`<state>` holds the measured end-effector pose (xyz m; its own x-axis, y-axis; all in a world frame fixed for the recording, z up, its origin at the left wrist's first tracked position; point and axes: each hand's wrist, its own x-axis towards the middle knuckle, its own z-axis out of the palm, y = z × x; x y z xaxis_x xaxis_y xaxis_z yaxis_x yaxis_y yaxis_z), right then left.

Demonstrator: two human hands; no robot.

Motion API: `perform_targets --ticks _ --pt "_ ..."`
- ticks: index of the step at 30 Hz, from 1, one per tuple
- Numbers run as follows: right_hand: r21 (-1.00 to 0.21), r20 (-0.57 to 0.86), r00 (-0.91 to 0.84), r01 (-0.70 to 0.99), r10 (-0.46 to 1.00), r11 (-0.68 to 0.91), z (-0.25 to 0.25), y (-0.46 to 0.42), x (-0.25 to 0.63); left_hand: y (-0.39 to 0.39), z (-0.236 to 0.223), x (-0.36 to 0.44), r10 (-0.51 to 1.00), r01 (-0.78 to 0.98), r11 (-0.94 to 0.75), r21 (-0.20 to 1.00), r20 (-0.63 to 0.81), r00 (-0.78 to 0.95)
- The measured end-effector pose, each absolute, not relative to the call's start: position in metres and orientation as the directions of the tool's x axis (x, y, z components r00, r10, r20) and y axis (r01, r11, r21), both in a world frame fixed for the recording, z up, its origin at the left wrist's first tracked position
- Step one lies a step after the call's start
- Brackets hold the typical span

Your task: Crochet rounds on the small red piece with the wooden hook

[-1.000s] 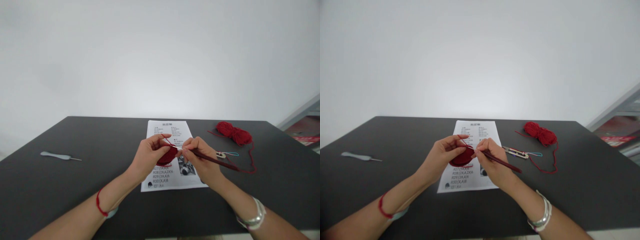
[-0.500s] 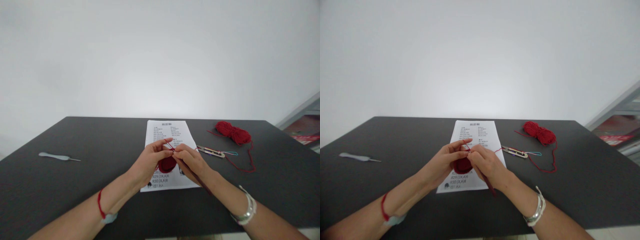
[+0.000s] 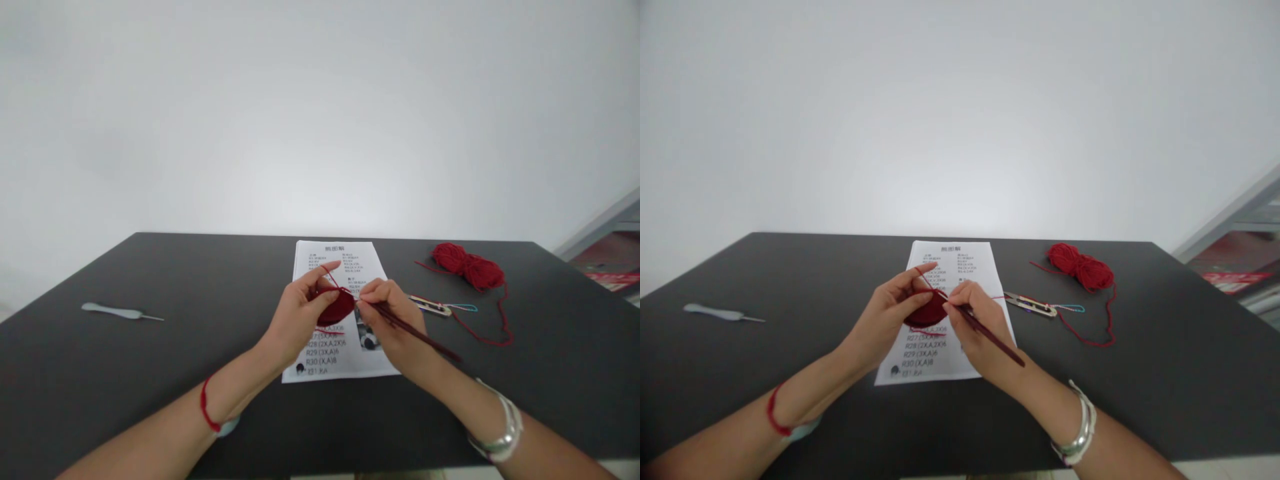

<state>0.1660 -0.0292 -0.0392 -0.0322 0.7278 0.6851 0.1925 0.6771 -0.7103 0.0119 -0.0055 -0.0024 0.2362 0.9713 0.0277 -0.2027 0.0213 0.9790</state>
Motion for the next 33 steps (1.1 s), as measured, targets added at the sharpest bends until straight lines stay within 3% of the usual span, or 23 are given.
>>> perform_targets --ticks 3,6,8,10,13,15,17,20,22,27,29,33 --pt "-0.872 0.468 0.028 -0.145 0.883 0.467 -0.032 -0.028 0.166 -0.004 -0.002 0.010 0.964 -0.090 -0.104 0.990 0.123 0.234" --pt "-0.889 0.303 0.027 -0.351 0.953 0.293 -0.029 -0.027 0.166 -0.003 -0.002 0.009 0.960 -0.017 -0.158 0.987 0.158 0.233" --pt "-0.905 0.317 0.025 -0.292 0.948 0.310 -0.028 -0.027 0.167 -0.003 -0.002 0.009 0.963 -0.011 -0.147 0.989 0.146 0.229" --pt "-0.894 0.442 0.008 -0.082 0.897 0.441 -0.028 -0.029 0.170 -0.002 -0.002 0.009 0.964 -0.022 -0.128 0.991 0.130 0.232" --pt "-0.726 0.650 -0.083 0.222 0.755 0.650 -0.027 -0.032 0.174 -0.002 -0.001 0.009 0.964 -0.034 -0.106 0.994 0.111 0.242" --pt "-0.665 0.693 -0.114 0.279 0.712 0.692 -0.026 -0.033 0.175 -0.002 -0.001 0.010 0.964 -0.028 -0.113 0.993 0.116 0.240" --pt "-0.729 0.639 -0.089 0.243 0.764 0.639 -0.028 -0.032 0.176 -0.002 -0.001 0.010 0.963 -0.012 -0.130 0.991 0.129 0.236" --pt "-0.876 0.479 -0.026 0.042 0.877 0.480 -0.032 -0.029 0.175 -0.003 -0.002 0.010 0.963 0.002 -0.142 0.990 0.137 0.234" --pt "-0.904 0.425 -0.010 -0.052 0.905 0.424 -0.034 -0.028 0.174 -0.003 -0.002 0.010 0.964 -0.001 -0.140 0.990 0.136 0.230" --pt "-0.841 0.536 -0.021 0.076 0.844 0.536 -0.029 -0.031 0.176 -0.001 0.000 0.010 0.974 0.000 -0.127 0.992 0.124 0.191" --pt "-0.871 0.490 -0.011 -0.062 0.872 0.488 -0.024 -0.030 0.177 -0.001 0.000 0.010 0.973 -0.023 -0.104 0.994 0.107 0.206" --pt "-0.876 0.268 -0.051 -0.429 0.962 0.221 -0.019 -0.025 0.174 -0.002 0.000 0.010 0.965 -0.140 -0.020 0.990 0.056 0.258"
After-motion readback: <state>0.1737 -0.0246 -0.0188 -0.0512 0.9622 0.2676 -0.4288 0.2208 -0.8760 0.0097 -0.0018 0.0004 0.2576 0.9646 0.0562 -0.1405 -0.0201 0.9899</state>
